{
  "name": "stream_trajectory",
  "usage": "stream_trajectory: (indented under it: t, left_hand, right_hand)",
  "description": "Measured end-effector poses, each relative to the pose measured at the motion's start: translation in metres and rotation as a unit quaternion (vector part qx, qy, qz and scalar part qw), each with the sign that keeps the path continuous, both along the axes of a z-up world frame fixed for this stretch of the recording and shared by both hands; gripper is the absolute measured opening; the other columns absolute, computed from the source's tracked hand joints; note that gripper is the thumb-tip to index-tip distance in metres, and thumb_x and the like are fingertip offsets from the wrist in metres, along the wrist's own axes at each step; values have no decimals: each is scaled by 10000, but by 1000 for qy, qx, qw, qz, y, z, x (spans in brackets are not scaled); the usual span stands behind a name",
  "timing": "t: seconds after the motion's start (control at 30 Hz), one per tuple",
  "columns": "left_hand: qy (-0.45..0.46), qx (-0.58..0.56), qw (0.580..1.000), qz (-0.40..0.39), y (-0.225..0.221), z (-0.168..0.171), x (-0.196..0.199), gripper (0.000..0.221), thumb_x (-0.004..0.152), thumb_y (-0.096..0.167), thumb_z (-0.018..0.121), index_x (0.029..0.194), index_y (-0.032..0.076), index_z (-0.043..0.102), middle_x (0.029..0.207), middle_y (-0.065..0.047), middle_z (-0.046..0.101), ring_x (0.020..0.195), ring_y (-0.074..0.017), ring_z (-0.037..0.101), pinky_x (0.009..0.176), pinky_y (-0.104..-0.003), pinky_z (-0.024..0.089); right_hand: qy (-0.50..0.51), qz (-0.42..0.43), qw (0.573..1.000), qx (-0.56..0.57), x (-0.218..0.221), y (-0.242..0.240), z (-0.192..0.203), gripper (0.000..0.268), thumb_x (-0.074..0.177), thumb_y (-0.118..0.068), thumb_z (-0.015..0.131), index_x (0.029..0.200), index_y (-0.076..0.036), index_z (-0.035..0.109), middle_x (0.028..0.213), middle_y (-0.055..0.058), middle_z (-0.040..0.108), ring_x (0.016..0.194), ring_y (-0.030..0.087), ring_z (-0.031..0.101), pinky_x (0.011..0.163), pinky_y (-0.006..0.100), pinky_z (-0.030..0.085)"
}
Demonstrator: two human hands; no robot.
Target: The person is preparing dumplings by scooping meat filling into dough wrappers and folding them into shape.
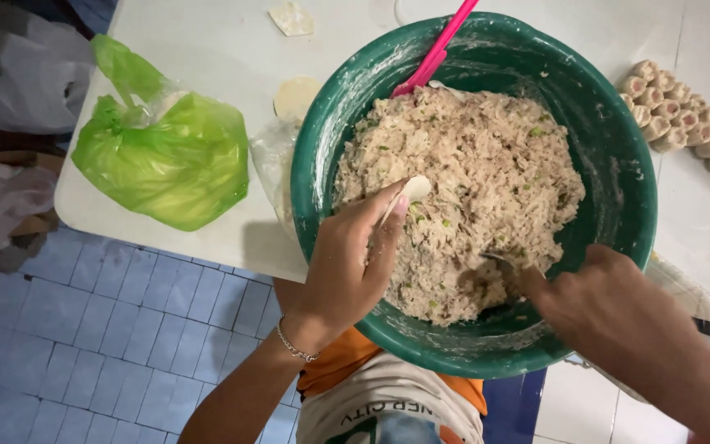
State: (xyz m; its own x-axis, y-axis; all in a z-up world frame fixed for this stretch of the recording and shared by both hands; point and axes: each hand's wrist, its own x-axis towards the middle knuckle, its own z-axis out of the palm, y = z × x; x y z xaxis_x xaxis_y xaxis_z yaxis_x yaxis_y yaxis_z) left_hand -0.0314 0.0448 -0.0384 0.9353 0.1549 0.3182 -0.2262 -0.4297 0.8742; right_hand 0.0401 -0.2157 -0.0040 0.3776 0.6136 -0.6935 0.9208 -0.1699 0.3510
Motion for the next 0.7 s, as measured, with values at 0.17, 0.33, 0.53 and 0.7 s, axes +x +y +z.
stream_trajectory:
  t: [0.17,0.33,0.53,0.7]
  left_hand:
    - [2,-8,1000,-7,1,-2,1,455,1064,272,387,1320,-69,546,1189,-216,704,1046,-274,723,911,-340,593]
    - [-8,5,1000,-3,2,-2,0,447,1066,261,393,1320,-74,542,1204,-228,702,1080,-296,726,948,-352,600]
    - [-36,-20,999,6,0,-7,-1,349,1046,131,496,1341,-52,532,1225,-218,703,939,-231,770,788,-273,658]
    - [100,-203,972,-61,-24,-4,-5,622,1024,494,309,1297,23,610,618,45,479,426,-46,364,322,-202,274]
  right_hand:
    - [76,-22,996,29,6,-5,-9,240,936,-13,599,1118,-134,500,516,-71,611,479,160,612,561,388,495]
    - [140,-40,982,116,29,-8,-22,47,943,-150,559,968,-118,535,463,-49,572,413,213,602,423,417,506]
    - [240,-238,919,204,32,-15,5,289,918,-472,566,1131,-392,744,797,-135,865,540,91,841,507,307,618]
    - [168,-381,837,354,18,-34,23,201,875,-414,617,890,-303,783,475,-3,661,403,159,492,485,344,463]
